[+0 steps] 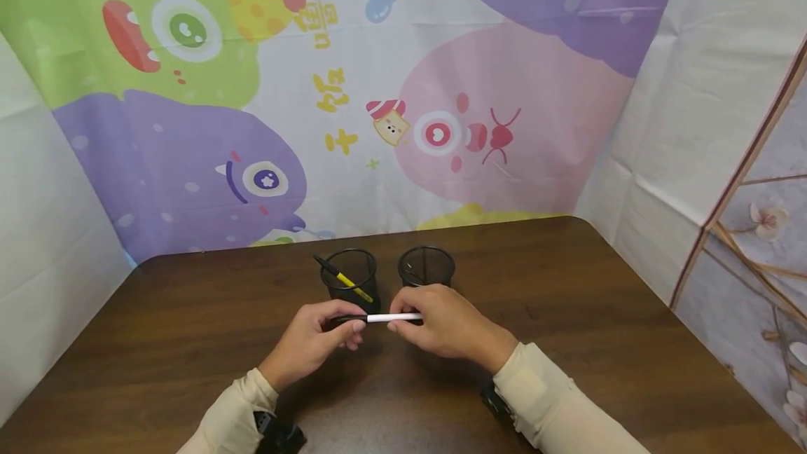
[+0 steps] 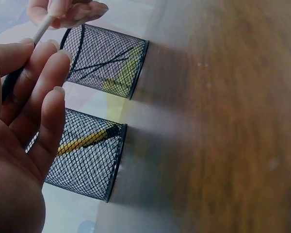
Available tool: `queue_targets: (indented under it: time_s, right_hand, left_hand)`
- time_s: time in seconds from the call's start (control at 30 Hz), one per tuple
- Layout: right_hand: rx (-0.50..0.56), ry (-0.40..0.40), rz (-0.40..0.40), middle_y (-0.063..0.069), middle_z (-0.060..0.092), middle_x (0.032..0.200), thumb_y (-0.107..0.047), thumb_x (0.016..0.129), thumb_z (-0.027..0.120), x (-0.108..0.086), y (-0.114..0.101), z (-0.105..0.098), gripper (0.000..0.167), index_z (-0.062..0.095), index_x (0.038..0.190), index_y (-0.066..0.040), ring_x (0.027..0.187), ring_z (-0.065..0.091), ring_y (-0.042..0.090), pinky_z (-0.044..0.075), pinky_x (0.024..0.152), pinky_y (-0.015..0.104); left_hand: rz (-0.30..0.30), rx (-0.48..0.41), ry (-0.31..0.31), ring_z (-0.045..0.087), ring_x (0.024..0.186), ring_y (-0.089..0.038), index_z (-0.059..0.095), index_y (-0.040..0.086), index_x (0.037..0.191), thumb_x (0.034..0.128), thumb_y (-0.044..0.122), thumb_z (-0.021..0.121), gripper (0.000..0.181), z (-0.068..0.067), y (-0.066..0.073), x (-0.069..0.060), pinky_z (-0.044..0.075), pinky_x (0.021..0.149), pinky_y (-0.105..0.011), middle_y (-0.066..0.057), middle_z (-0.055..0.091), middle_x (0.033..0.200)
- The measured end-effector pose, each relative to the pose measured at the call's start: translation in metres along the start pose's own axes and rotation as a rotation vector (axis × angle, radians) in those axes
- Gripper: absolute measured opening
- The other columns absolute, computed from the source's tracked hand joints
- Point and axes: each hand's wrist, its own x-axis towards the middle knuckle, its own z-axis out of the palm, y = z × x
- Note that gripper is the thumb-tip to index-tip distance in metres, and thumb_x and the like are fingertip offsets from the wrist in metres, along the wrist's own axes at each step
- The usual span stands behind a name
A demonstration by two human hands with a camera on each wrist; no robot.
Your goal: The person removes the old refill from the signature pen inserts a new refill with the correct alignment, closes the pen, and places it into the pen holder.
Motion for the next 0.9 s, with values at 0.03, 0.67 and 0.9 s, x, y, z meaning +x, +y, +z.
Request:
queue_targets:
  time_s: [0.03, 0.67, 0.9]
  right_hand:
    - [0.005, 0.001, -0.001, -0.018, 0.056, 0.073, -0.017, 0.089, 0.078, 0.0, 0.0003, -0.0001, 0.014, 0.065, 0.091, -0.022, 0.063, 0.05, 0.0, 0.047, 0.058, 0.02]
    - [-0.015, -0.07, 0.038, -0.019, 0.06, 0.079, -0.027, 0.1, 0.064, 0.0004, -0.0007, -0.0018, 0.013, 0.073, 0.093, -0.019, 0.065, 0.052, 0.001, 0.048, 0.06, 0.021]
    - [-0.02, -0.073, 0.03, -0.019, 0.058, 0.076, -0.025, 0.099, 0.066, -0.0006, -0.0011, 0.0, 0.01, 0.071, 0.091, -0.021, 0.063, 0.049, 0.0, 0.046, 0.058, 0.02]
  left_hand:
    - [-0.001, -0.002, -0.001, 0.07, 0.068, -0.02, 0.072, 0.006, 0.105, 0.0944, 0.015, 0.072, 0.014, 0.0, 0.0, 0.0002, 0.061, 0.065, -0.04, -0.006, 0.073, 0.08]
    - [-0.006, -0.01, -0.016, 0.07, 0.07, -0.02, 0.071, 0.005, 0.106, 0.0956, 0.012, 0.07, 0.013, 0.0002, 0.0013, 0.0008, 0.061, 0.066, -0.036, -0.015, 0.072, 0.084]
    - [-0.022, 0.001, -0.011, 0.07, 0.07, -0.019, 0.072, 0.007, 0.106, 0.0949, 0.013, 0.071, 0.013, 0.0001, 0.0012, -0.0004, 0.061, 0.066, -0.037, -0.012, 0.073, 0.083]
